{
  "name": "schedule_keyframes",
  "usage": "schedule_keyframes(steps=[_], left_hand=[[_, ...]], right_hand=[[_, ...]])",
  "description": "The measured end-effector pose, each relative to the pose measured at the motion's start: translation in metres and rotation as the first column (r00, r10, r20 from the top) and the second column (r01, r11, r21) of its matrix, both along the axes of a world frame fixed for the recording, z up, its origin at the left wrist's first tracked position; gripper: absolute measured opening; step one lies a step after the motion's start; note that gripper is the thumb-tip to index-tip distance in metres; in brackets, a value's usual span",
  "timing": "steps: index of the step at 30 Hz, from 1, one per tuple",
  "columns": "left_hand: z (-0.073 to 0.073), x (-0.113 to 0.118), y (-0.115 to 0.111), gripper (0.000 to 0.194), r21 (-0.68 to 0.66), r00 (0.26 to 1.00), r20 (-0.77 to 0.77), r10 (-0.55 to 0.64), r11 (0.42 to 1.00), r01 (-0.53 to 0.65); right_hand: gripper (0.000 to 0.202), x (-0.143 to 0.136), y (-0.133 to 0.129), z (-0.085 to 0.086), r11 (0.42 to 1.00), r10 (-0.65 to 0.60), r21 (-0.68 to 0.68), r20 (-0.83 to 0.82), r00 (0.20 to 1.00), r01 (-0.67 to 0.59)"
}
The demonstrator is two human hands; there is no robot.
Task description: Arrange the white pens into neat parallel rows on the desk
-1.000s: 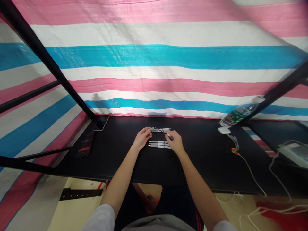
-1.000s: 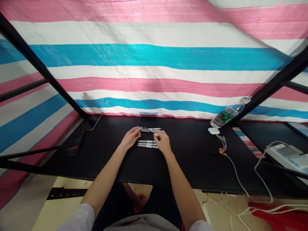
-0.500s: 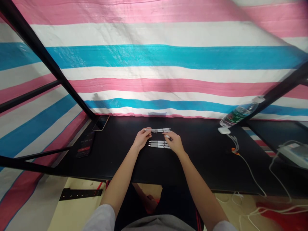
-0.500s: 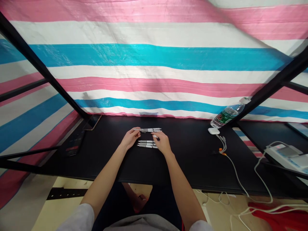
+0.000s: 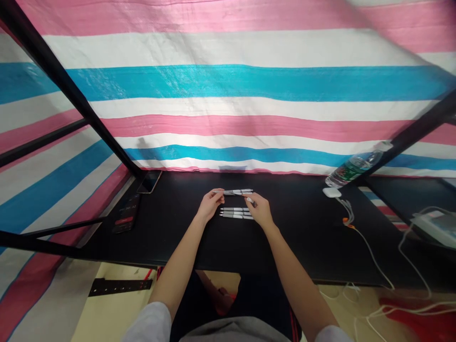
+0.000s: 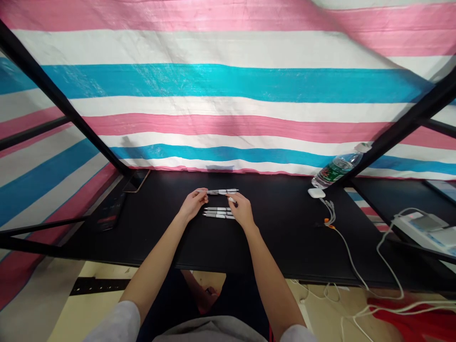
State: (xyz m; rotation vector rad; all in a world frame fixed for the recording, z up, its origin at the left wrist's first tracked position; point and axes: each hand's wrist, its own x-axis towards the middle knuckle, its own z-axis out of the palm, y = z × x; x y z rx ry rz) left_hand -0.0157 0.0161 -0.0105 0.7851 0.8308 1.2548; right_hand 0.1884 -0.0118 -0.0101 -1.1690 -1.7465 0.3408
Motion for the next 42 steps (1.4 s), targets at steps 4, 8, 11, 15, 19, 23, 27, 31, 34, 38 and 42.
schedule_keyframes(steps=[4,8,11,15,19,23,27,31,34,38,42], left_hand=[[0.000,0.001,-0.001,0.033,0.017,0.998,-0.063,0.008,1.000,-0.007],[0.001,0.004,-0.004,0.032,0.032,0.992,-0.125,-0.003,0.999,0.007],[0.003,0.005,-0.006,0.032,0.040,0.984,-0.163,-0.071,0.996,0.078],[0.005,0.007,-0.010,0.033,0.036,0.952,-0.235,-0.195,0.977,0.210],[0.006,0.008,-0.012,0.032,0.106,0.942,-0.288,-0.175,0.971,0.213],[0.006,0.007,-0.011,0.031,0.136,0.947,-0.281,-0.153,0.971,0.197],[0.006,0.004,-0.007,0.029,0.121,0.974,-0.208,-0.091,0.986,0.118],[0.006,0.002,-0.005,0.030,0.083,0.994,-0.093,-0.049,0.995,0.056],[0.006,0.002,-0.004,0.031,0.064,0.998,-0.048,-0.050,0.997,0.053],[0.008,0.002,-0.005,0.031,0.055,0.998,-0.032,-0.051,0.997,0.052],[0.008,0.002,-0.005,0.032,0.055,0.997,-0.043,-0.061,0.996,0.063]], right_hand=[[0.026,-0.001,0.000,0.000,1.000,-0.006,0.010,-0.022,1.000,0.006],[0.026,-0.002,0.000,-0.002,0.999,0.032,0.006,-0.020,0.999,-0.032],[0.025,-0.003,0.000,-0.004,0.997,0.067,-0.023,-0.019,0.998,-0.068],[0.024,-0.005,-0.002,-0.005,0.992,0.109,-0.054,-0.051,0.993,-0.112],[0.029,-0.009,-0.004,-0.004,0.989,0.114,-0.077,-0.112,0.987,-0.122],[0.031,-0.012,-0.007,0.002,0.993,0.100,-0.052,-0.135,0.986,-0.108],[0.041,-0.010,-0.006,0.006,0.999,0.029,-0.023,-0.187,0.982,-0.034],[0.024,-0.003,0.001,0.000,0.989,-0.130,-0.115,-0.322,0.938,0.097],[0.029,0.002,0.007,-0.007,0.982,-0.170,-0.142,-0.378,0.910,0.124],[0.040,0.004,0.008,-0.007,0.976,-0.167,-0.199,-0.419,0.892,0.089],[0.038,0.002,0.001,0.002,0.991,-0.126,-0.084,-0.254,0.959,0.108]])
